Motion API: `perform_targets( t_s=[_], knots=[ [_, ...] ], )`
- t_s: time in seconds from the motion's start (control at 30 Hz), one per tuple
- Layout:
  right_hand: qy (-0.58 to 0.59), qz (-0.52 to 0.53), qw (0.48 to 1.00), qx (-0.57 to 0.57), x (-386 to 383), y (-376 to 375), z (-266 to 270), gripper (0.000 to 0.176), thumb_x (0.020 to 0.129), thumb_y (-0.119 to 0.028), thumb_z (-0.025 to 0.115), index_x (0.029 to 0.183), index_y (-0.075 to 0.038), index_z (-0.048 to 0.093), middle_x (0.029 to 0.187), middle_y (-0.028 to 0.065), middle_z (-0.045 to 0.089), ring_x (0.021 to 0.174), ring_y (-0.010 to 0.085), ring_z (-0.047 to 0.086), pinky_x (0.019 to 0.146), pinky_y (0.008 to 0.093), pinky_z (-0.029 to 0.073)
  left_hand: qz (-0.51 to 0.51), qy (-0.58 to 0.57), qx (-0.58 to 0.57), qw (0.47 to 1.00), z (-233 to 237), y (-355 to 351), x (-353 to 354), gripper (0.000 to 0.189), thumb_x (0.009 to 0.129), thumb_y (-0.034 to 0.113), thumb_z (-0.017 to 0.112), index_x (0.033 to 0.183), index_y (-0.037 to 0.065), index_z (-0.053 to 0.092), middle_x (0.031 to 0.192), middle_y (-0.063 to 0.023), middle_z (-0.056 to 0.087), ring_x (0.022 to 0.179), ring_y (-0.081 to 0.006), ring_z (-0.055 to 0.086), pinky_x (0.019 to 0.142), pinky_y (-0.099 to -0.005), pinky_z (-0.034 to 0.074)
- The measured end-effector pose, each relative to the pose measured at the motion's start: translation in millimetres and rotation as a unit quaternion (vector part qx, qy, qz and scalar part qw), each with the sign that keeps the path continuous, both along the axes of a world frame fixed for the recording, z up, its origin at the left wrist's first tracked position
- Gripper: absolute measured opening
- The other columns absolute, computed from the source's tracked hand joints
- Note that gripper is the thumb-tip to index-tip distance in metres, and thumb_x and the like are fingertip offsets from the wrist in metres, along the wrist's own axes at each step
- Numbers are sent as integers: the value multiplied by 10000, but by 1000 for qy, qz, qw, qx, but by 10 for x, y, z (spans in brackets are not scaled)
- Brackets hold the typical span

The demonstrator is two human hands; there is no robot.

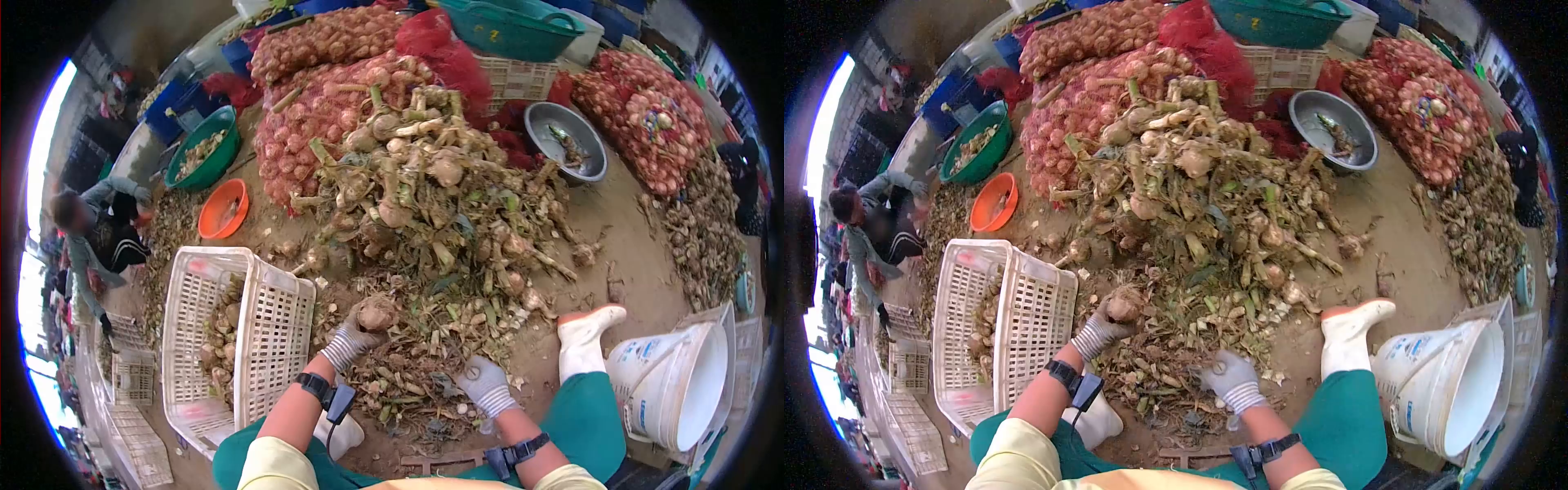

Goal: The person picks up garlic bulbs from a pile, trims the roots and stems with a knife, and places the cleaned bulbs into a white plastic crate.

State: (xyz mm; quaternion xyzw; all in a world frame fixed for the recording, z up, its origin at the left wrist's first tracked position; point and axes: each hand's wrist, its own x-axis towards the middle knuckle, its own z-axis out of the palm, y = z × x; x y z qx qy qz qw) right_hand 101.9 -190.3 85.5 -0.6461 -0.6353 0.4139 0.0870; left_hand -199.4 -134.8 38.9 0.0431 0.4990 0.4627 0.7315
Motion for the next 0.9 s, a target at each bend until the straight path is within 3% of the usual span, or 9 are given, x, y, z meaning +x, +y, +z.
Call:
perform_targets(
  t_s=[0.03,0.07,0.13,0.27,0.37,0.47,0.63,0.7,0.9],
  knots=[
    [42,8,998,42,-24,-3,168,242,660,-237,622,792,-39,580,718,146,579,673,313,571,638,353,475,110,-320,-134,932,-66,-14,40,465,703,80,697,1129,83,512,1040,-39,577,937,-197,565,842,-346,477],
    [81,16,993,85,-32,-17,343,218,683,-239,580,775,-42,570,726,161,579,678,338,572,637,383,481,101,-318,-135,933,52,-110,143,465,703,80,697,1129,83,512,1040,-39,577,937,-197,565,842,-346,477],
    [94,57,980,166,-13,-64,784,183,681,-212,574,763,-49,569,715,151,567,658,334,568,622,392,479,-153,11,168,974,477,-411,394,416,828,302,470,1192,102,455,1182,-83,495,1044,-261,489,939,-407,388],
    [62,133,932,331,-38,-283,1001,163,622,-177,636,731,-69,579,698,137,551,623,307,564,567,396,467,-371,397,387,745,812,-811,692,444,900,360,376,1266,110,355,1236,-113,458,1113,-279,439,1003,-429,331],
    [65,132,921,361,-1,-435,1140,140,618,-162,623,707,-73,563,669,123,543,602,301,566,561,393,475,-403,367,323,774,938,-1043,846,442,906,242,425,1304,116,279,1221,-117,454,1099,-254,460,1013,-385,335],
    [54,172,913,365,10,-573,1325,129,613,-152,615,702,-78,558,669,114,550,602,299,566,550,392,469,-210,21,165,963,901,-1153,859,466,896,225,472,1306,106,286,1154,-141,502,1037,-257,517,956,-367,397],
    [37,167,903,395,76,-688,1269,174,575,-128,626,734,-93,568,686,101,550,629,296,567,578,407,453,-54,-326,-21,944,1319,-1286,999,405,912,222,432,1281,78,351,1206,-166,474,1021,-242,544,893,-371,463],
    [37,186,903,385,146,-696,1232,143,622,-98,603,761,-77,579,707,108,570,665,285,582,601,386,476,-152,122,146,970,1420,-1464,1079,453,912,382,398,1201,35,437,1118,-168,540,988,-260,556,867,-379,461],
    [-96,171,944,266,222,-579,897,179,666,-85,609,843,-64,626,751,161,625,745,293,615,658,413,491,-325,426,303,788,1297,-1553,1105,350,920,284,366,1179,57,427,1120,-115,549,988,-226,545,912,-368,424]
  ],
)
